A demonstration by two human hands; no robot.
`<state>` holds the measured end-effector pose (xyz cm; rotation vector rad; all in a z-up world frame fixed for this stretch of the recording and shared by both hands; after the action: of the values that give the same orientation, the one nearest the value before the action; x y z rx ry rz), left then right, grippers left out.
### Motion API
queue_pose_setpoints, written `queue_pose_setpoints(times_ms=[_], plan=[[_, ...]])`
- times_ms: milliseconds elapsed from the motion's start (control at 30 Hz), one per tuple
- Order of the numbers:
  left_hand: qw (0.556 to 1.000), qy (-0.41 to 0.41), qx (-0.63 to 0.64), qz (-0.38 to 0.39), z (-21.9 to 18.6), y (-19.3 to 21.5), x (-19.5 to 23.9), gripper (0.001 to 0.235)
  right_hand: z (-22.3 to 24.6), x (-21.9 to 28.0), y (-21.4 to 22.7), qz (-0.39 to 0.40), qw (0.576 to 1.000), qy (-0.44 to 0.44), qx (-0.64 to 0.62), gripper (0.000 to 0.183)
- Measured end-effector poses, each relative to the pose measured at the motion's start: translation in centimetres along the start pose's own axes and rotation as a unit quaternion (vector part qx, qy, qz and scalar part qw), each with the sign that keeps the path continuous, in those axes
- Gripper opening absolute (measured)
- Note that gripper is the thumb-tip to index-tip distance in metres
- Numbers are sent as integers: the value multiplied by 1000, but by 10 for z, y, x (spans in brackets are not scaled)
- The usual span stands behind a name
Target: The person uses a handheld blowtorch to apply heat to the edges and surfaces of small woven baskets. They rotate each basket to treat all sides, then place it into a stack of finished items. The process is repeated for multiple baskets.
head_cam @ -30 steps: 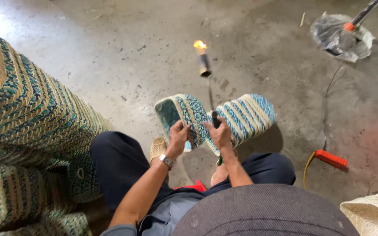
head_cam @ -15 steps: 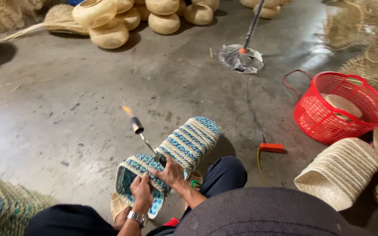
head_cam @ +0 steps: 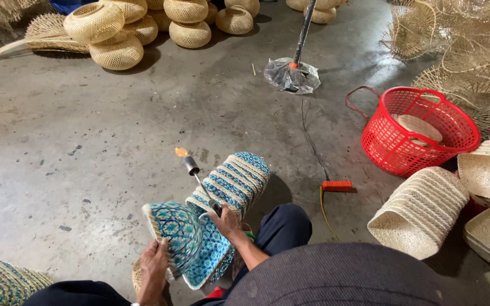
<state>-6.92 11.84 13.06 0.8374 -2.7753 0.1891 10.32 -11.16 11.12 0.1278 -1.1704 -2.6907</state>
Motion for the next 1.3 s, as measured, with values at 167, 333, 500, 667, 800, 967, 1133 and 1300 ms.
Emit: queue_pose_setpoints(times_ms=[167, 333, 500, 667, 800, 967, 1133, 1300], plan=[[917, -162, -356, -79, -69, 65, -20, 32, 11, -15, 10, 68, 994, 12, -88, 57], [640, -513, -533, -209, -137, 122, -44, 26, 50, -22, 58, 156, 974, 139, -87, 39], [829, -349, -282, -333, -163, 213, -91, 54, 91, -16, 109, 102, 970, 219, 13, 34], [863, -331, -238, -298, -199, 239, -74, 61, 122, -5, 136, 212, 960, 182, 20, 40], [879, -350, -196, -259, -223, 246, -59, 62, 148, -8, 154, 204, 961, 183, 34, 52], [886, -364, -138, -250, -215, 265, -63, 64, 147, -7, 161, 203, 970, 134, 21, 55], [924, -314, 178, -125, -191, 272, -83, 48, 149, -8, 162, 201, 963, 180, -16, 59], [921, -259, 277, -81, -186, 258, -88, 50, 141, -11, 164, 193, 967, 165, 24, 66]])
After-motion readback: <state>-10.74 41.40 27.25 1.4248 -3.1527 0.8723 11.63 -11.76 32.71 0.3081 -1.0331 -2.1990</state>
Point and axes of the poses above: each hand's wrist, its own x-axis away from the middle knuckle, its own y-axis out of the back of the hand, z = x × y, the point moved 6 cm from there along -x, towards the middle knuckle, and after that the axes turned 2 degrees about -y, right-handed, at the moved point
